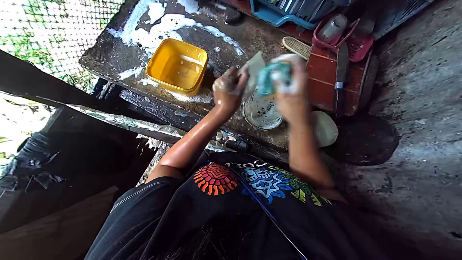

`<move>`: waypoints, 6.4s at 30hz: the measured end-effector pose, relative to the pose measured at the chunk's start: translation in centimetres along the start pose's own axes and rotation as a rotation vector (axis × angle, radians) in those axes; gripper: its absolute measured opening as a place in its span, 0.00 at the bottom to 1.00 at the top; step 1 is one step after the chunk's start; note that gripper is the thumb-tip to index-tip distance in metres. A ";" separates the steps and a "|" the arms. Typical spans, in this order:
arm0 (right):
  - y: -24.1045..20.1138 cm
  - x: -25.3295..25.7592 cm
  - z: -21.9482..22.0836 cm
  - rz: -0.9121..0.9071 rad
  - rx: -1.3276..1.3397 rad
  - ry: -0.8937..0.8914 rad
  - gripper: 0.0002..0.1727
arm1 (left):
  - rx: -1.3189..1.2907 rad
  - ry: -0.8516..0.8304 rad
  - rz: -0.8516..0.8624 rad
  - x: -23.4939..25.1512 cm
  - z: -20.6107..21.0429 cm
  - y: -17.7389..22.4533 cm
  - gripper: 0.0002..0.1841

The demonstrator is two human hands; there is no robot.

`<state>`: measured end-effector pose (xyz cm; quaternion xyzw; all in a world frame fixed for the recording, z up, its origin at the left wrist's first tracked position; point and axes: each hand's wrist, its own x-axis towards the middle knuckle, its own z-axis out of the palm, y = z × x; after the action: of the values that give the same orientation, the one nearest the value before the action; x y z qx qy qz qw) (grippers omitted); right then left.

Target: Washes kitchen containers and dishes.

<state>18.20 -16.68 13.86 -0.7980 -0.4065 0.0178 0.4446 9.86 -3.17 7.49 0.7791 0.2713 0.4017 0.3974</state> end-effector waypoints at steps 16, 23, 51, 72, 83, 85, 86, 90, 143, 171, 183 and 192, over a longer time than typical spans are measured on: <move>1.9 6.3 3.7 0.141 0.828 0.305 0.18 | -0.462 0.417 0.266 1.0 -1.0 4.1 0.15; 3.3 3.1 5.5 0.430 1.394 0.216 0.14 | -0.826 0.384 0.164 2.4 -1.1 1.3 0.16; 0.0 3.0 2.9 -0.182 -0.055 -0.100 0.40 | -0.801 -0.201 -0.382 -0.9 0.2 2.6 0.26; -1.5 0.1 0.9 -0.060 -0.367 -0.058 0.22 | -0.563 -0.014 -0.205 -0.5 -1.0 3.1 0.23; -1.0 -5.6 5.3 -0.371 -0.688 -0.028 0.20 | -0.752 -0.012 -0.247 0.5 -2.5 4.6 0.19; -0.8 -4.5 5.2 -0.399 -0.717 0.133 0.10 | -0.825 -0.007 -0.373 0.2 -1.8 5.0 0.20; -0.1 -4.2 5.1 -0.443 -0.657 0.114 0.04 | -0.827 -0.008 -0.381 0.2 -1.7 4.8 0.20; 4.5 -3.4 4.9 -0.611 -0.280 -0.194 0.06 | -0.713 -0.020 -0.394 -0.9 -1.1 3.6 0.22; 1.1 -5.3 0.1 -0.799 -0.443 -0.197 0.11 | -0.879 -0.667 -0.414 0.9 -5.1 6.4 0.25; -1.6 0.0 4.7 0.142 1.217 -0.226 0.16 | -0.276 0.025 0.197 0.2 -2.2 2.4 0.39; -1.4 -0.2 1.9 0.305 1.511 -0.050 0.13 | 0.276 -0.095 0.424 0.4 -2.9 1.7 0.34; -2.5 -3.5 -2.1 0.204 0.763 -0.018 0.06 | 0.138 0.058 0.439 2.0 -4.2 1.3 0.27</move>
<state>15.07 -19.78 15.72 -0.6116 -0.2932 0.2186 0.7016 7.56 -0.68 10.92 0.8328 0.1334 0.4814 0.2385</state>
